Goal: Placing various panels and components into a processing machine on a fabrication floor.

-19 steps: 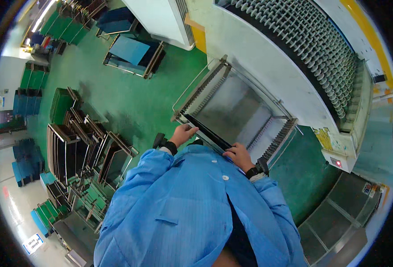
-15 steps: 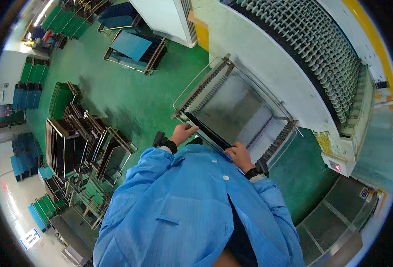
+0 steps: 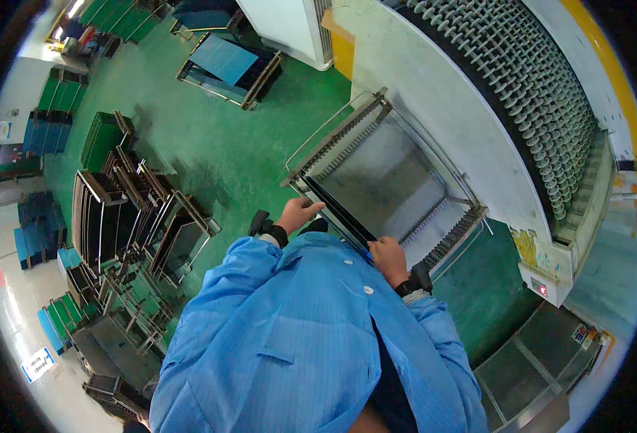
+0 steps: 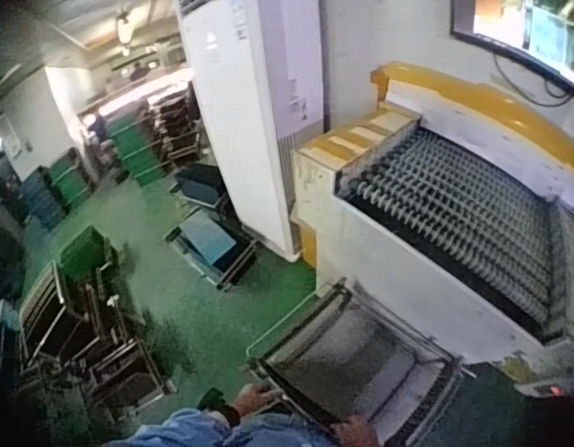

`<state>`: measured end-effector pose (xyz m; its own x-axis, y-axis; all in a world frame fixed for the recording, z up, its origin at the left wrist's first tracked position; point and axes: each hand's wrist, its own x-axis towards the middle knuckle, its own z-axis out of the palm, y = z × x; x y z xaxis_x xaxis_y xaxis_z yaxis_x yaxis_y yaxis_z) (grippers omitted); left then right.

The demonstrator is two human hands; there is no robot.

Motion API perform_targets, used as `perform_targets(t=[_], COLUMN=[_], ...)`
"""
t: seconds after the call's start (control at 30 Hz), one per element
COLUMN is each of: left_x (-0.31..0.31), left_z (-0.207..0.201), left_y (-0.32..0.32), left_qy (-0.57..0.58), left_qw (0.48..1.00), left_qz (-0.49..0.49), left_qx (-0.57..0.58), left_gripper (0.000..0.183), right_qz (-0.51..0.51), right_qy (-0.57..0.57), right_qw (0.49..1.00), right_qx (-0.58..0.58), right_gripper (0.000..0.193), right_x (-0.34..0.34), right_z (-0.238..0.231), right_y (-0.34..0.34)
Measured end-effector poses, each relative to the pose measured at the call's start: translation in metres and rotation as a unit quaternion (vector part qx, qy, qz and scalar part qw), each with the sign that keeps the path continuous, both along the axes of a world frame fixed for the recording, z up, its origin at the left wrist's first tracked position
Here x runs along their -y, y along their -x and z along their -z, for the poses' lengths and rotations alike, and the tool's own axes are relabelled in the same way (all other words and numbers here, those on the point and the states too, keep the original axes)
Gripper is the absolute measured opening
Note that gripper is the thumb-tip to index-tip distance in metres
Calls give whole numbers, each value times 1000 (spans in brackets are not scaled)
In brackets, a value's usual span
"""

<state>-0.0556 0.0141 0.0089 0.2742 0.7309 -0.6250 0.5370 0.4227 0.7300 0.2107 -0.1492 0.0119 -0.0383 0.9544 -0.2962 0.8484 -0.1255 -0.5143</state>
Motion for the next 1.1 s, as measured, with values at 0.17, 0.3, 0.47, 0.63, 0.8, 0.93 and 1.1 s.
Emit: perform_targets(t=[0.17,0.3,0.47,0.63,0.8,0.93,1.1], left_x=[1,6,2,0,-7,-20,-37], left_z=[-5,20,-7,-3,-40,-75,-95], left_y=[-1,5,-2,1,-12,-35,-62], left_qy=[-8,-33,-18,-8,19,20,67], left_qw=[1000,999,999,998,996,980,964], left_qz=[5,16,22,29,88,125,209], left_qx=[-12,-22,-34,-51,15,154,151], left_gripper=[52,55,57,56,47,41,55], right_qz=[-81,-142,-132,-92,-59,-19,128], right_qy=[-51,-34,-46,-119,-138,-166,-187], right_qw=[995,987,987,989,989,986,974], right_qx=[31,66,85,-8,-5,14,10], right_gripper=[18,7,7,7,9,15,24], right_x=[-6,-11,-7,-16,-15,-20,-34], right_z=[-8,-6,-11,-84,-154,-208,-250], right_y=[6,2,4,2,-12,-30,-71])
